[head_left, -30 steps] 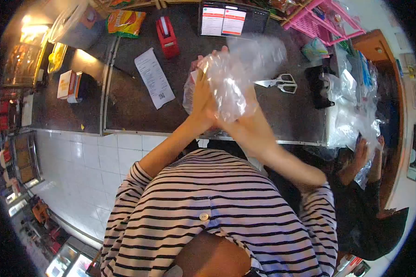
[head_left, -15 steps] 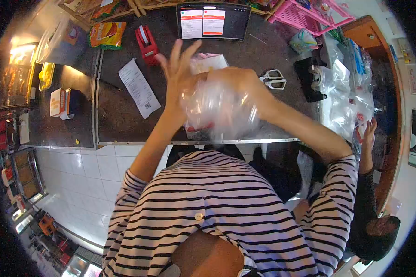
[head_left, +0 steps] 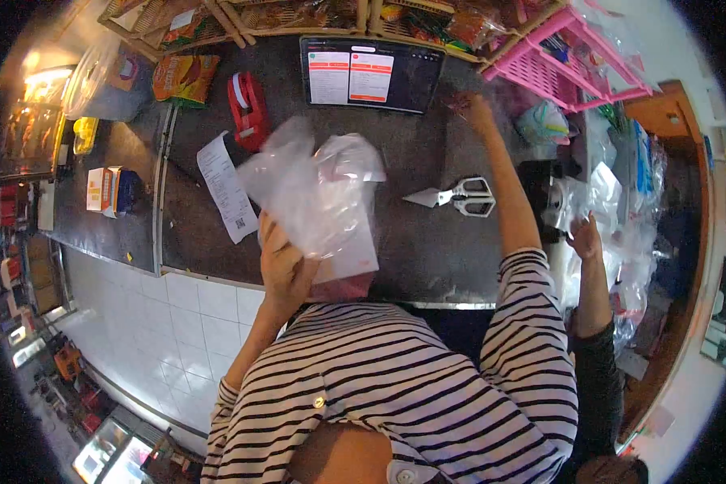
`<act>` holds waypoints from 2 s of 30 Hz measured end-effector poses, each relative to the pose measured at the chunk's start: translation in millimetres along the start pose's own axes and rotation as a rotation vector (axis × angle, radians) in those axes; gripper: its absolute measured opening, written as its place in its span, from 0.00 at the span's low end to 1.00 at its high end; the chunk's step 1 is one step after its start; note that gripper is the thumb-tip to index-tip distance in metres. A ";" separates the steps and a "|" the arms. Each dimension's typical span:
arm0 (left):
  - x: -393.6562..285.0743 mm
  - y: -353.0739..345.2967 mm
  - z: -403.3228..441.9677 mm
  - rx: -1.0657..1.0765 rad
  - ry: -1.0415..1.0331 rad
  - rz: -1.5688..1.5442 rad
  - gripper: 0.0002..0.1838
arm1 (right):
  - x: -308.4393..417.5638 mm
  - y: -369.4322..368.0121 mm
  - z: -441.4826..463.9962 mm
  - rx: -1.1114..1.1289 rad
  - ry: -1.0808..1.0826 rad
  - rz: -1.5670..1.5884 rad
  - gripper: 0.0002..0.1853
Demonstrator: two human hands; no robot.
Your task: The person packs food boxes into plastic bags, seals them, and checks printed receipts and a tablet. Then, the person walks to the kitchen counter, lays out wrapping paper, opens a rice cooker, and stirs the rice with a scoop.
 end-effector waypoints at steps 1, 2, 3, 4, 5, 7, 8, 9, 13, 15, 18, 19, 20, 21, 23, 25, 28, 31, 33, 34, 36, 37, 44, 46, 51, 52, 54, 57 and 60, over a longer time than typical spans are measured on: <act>1.5 -0.3 -5.0 0.013 0.069 -0.001 0.08 | -4.0 -17.3 12.0 -0.088 0.108 -0.112 0.19; 4.6 -0.7 -12.6 0.028 0.139 -0.003 0.08 | -8.8 -32.5 21.4 -0.176 0.213 -0.222 0.18; 7.1 -0.6 -16.6 0.044 0.210 -0.006 0.08 | 7.0 -30.4 11.2 -0.207 0.202 -0.273 0.17; 3.3 4.0 -11.0 0.126 0.234 -0.026 0.08 | 3.1 -32.7 13.4 -0.096 0.148 -0.212 0.16; -4.6 12.2 -1.5 0.207 0.258 -0.050 0.09 | 2.4 -35.9 16.6 -0.071 0.126 -0.203 0.14; -5.7 20.9 -2.7 0.355 0.281 -0.049 0.10 | -3.7 -42.7 10.7 -0.057 0.115 -0.208 0.12; 1.1 25.6 -8.4 0.413 0.276 -0.020 0.11 | -5.6 -42.8 7.5 -0.073 0.134 -0.222 0.12; -0.6 29.4 -4.5 0.449 0.223 0.007 0.12 | -7.1 -41.0 5.1 -0.091 0.156 -0.237 0.11; -23.4 38.1 33.9 0.497 -0.045 0.156 0.16 | 25.3 4.5 -40.7 -0.241 0.183 0.098 0.10; -24.6 40.6 34.2 0.519 -0.027 0.192 0.16 | 93.3 54.5 -94.0 -0.124 0.165 0.629 0.10; -30.6 40.7 36.0 0.487 -0.094 0.229 0.17 | 179.4 78.4 -153.4 -0.071 0.180 1.080 0.08; -31.9 40.4 35.4 0.481 -0.128 0.253 0.16 | 203.4 75.3 -169.3 -0.091 0.209 1.163 0.07; -32.6 40.7 34.9 0.474 -0.161 0.278 0.16 | 224.5 67.8 -182.5 -0.065 0.301 1.207 0.07; -30.6 40.1 33.0 0.458 -0.189 0.243 0.16 | 243.3 59.7 -195.3 -0.038 0.394 1.250 0.07; -29.0 40.7 28.8 0.418 -0.196 0.229 0.15 | 267.5 43.1 -225.0 0.101 0.457 1.042 0.05; -28.9 43.1 23.6 0.340 -0.214 0.254 0.14 | 270.5 27.6 -247.2 0.338 0.361 1.038 0.05; -28.2 48.2 19.9 0.234 -0.267 0.299 0.12 | 269.9 28.0 -255.8 0.506 0.301 0.950 0.05; -18.2 50.8 27.4 0.283 -0.318 0.229 0.11 | 261.8 29.0 -256.3 0.484 0.325 0.847 0.05; -7.8 45.5 25.3 0.338 -0.319 0.161 0.11 | 259.0 31.0 -256.3 0.466 0.319 0.807 0.06; -4.0 43.9 24.5 0.324 -0.315 0.119 0.11 | 258.7 34.0 -257.2 0.474 0.295 0.796 0.06; 1.5 42.1 22.7 0.298 -0.303 0.034 0.11 | 259.2 41.6 -257.5 0.469 0.314 0.693 0.07; 2.1 42.7 22.4 0.290 -0.303 0.035 0.11 | 260.3 46.4 -255.9 0.456 0.357 0.601 0.08; 22.1 40.8 26.8 0.297 -0.049 -0.037 0.11 | 244.4 23.7 -268.4 0.158 0.339 0.517 0.10; 22.7 39.2 28.1 0.459 0.316 -0.170 0.15 | 260.2 30.6 -287.4 0.000 0.439 0.303 0.09; 15.4 36.5 22.5 0.151 0.253 -0.363 0.19 | 273.5 22.1 -307.6 -0.286 0.707 0.129 0.15; 18.1 38.1 19.9 0.154 0.203 -0.396 0.19 | 273.9 20.1 -307.3 -0.314 0.713 0.138 0.17; 19.8 46.5 11.2 0.215 -0.049 -0.357 0.13 | 274.0 18.2 -307.9 -0.326 0.703 0.140 0.19; 9.6 55.0 5.3 0.296 -0.131 -0.255 0.08 | 276.6 22.1 -308.4 -0.276 0.649 0.155 0.20; 20.1 49.4 4.0 0.309 -0.264 -0.092 0.07 | 276.7 25.0 -303.5 -0.220 0.602 0.201 0.17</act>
Point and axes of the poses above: each hand's wrist, its own z-axis towards the middle knuckle, its own y-axis out of the back of the hand, x = y × z, the point moved 1 cm from there along z, towards the middle knuckle, and after that the axes turned 8 degrees about -y, right-handed, at the moved point
